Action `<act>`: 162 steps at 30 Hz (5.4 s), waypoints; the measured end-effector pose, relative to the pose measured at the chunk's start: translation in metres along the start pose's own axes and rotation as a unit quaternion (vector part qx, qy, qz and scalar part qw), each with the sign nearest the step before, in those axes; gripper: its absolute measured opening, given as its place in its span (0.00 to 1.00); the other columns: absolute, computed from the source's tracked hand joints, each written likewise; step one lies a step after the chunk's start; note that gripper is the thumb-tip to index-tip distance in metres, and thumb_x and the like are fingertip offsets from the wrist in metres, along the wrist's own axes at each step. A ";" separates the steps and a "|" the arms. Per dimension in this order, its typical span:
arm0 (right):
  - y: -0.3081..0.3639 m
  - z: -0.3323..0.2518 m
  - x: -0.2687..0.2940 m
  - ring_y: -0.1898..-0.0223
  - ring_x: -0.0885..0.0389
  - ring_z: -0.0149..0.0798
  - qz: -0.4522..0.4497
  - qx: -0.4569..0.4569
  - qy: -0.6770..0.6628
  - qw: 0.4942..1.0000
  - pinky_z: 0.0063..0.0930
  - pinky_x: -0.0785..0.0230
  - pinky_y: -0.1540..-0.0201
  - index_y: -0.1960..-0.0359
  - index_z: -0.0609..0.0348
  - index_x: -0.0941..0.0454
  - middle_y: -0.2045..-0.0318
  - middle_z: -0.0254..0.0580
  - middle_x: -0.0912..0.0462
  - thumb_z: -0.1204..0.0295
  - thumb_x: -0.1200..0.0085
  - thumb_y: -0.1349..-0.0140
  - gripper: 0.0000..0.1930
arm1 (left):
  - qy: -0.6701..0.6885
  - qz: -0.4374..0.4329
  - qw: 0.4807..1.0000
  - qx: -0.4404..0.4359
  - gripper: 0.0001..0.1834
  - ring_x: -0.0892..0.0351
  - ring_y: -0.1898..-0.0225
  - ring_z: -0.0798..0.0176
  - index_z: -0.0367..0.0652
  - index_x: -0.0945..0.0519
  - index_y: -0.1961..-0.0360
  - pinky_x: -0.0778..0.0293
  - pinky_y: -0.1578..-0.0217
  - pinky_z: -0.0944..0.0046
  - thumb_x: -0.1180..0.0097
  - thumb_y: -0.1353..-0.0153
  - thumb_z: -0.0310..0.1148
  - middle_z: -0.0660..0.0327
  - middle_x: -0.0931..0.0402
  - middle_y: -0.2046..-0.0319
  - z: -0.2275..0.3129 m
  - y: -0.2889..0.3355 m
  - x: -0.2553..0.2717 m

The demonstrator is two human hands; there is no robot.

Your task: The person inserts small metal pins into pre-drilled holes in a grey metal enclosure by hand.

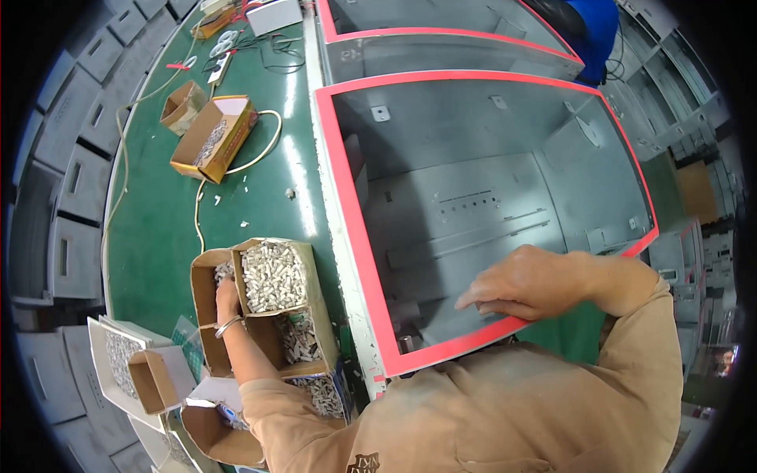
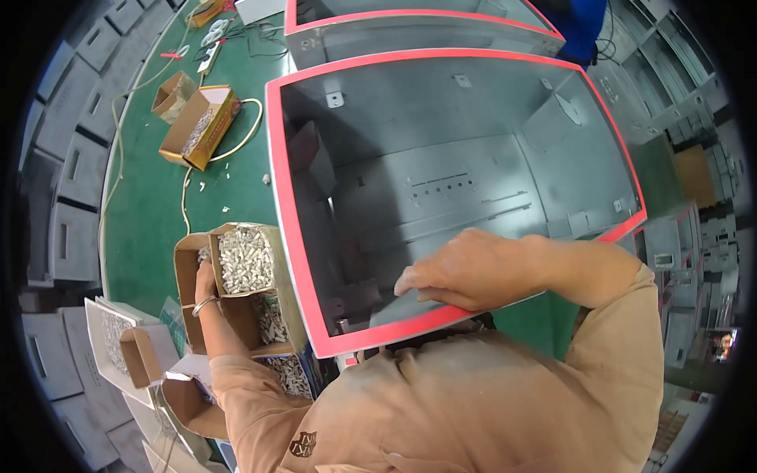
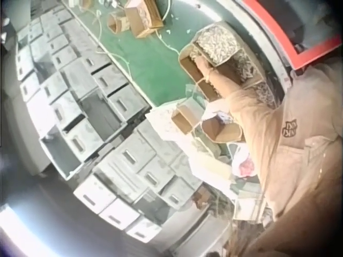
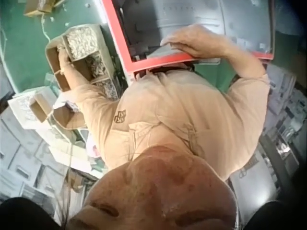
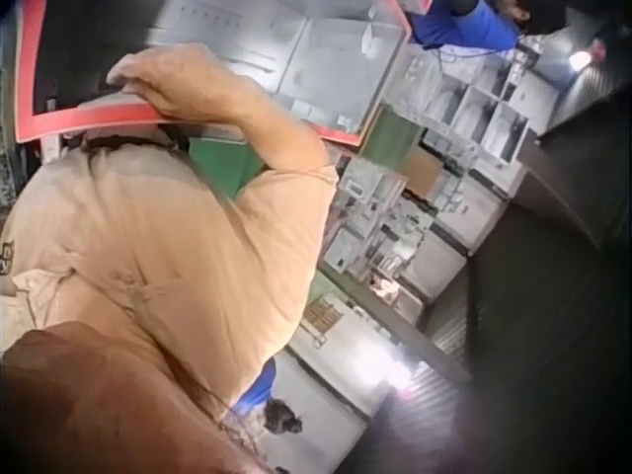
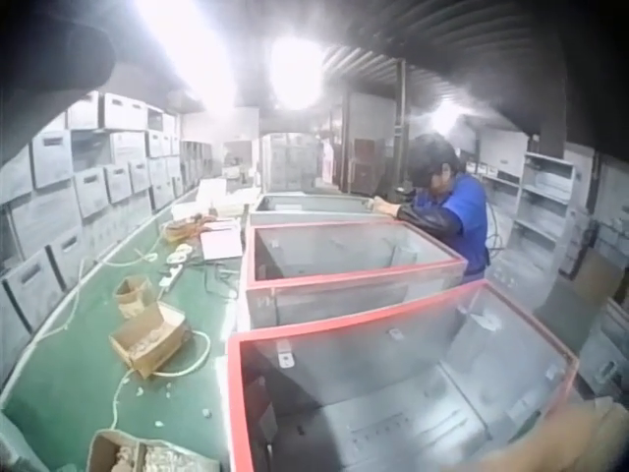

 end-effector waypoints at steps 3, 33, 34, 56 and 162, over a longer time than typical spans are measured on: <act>0.002 -0.002 0.003 0.72 0.27 0.43 0.082 0.060 0.001 0.995 0.34 0.35 0.74 0.58 0.51 0.33 0.73 0.39 0.26 0.71 0.57 0.46 0.12 | -0.024 0.094 0.995 0.032 0.19 0.30 0.61 0.43 0.36 0.28 0.67 0.34 0.61 0.52 0.54 0.50 0.43 0.43 0.28 0.66 0.021 0.020 0.024; 0.025 0.034 0.058 0.82 0.29 0.26 0.385 0.012 -0.185 0.904 0.20 0.34 0.78 0.66 0.62 0.27 0.79 0.38 0.25 0.71 0.58 0.46 0.10 | 0.907 -0.129 0.223 -0.333 0.08 0.53 0.88 0.76 0.42 0.41 0.75 0.55 0.92 0.77 0.63 0.39 0.32 0.66 0.46 0.82 0.157 0.191 0.144; 0.029 0.024 0.062 0.82 0.32 0.22 0.429 0.027 -0.255 0.866 0.15 0.38 0.79 0.64 0.59 0.28 0.77 0.34 0.25 0.69 0.57 0.44 0.10 | 0.904 -0.167 0.184 -0.348 0.08 0.52 0.88 0.77 0.42 0.42 0.73 0.55 0.92 0.78 0.65 0.38 0.33 0.66 0.46 0.80 0.188 0.229 0.151; 0.169 0.006 -0.069 0.76 0.28 0.26 0.546 0.182 -0.473 0.667 0.17 0.34 0.76 0.68 0.61 0.35 0.70 0.37 0.29 0.76 0.61 0.43 0.03 | 0.762 -0.452 0.458 -0.077 0.10 0.44 0.89 0.76 0.46 0.36 0.66 0.49 0.95 0.82 0.55 0.43 0.40 0.64 0.39 0.80 0.387 0.420 -0.067; 0.228 0.334 -0.280 0.86 0.37 0.25 0.635 -0.239 -0.680 0.279 0.13 0.47 0.90 0.64 0.51 0.32 0.80 0.35 0.29 0.67 0.55 0.45 0.08 | 0.595 -0.401 0.694 0.064 0.16 0.42 0.87 0.77 0.42 0.31 0.69 0.49 0.92 0.78 0.61 0.40 0.44 0.69 0.34 0.83 0.351 0.386 -0.259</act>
Point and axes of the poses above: each hand's wrist, its own y-axis away from the middle knuckle, its own x-axis out of the back of the hand, z = x × y, the point moved 7 cm from there along -y, towards the middle knuckle
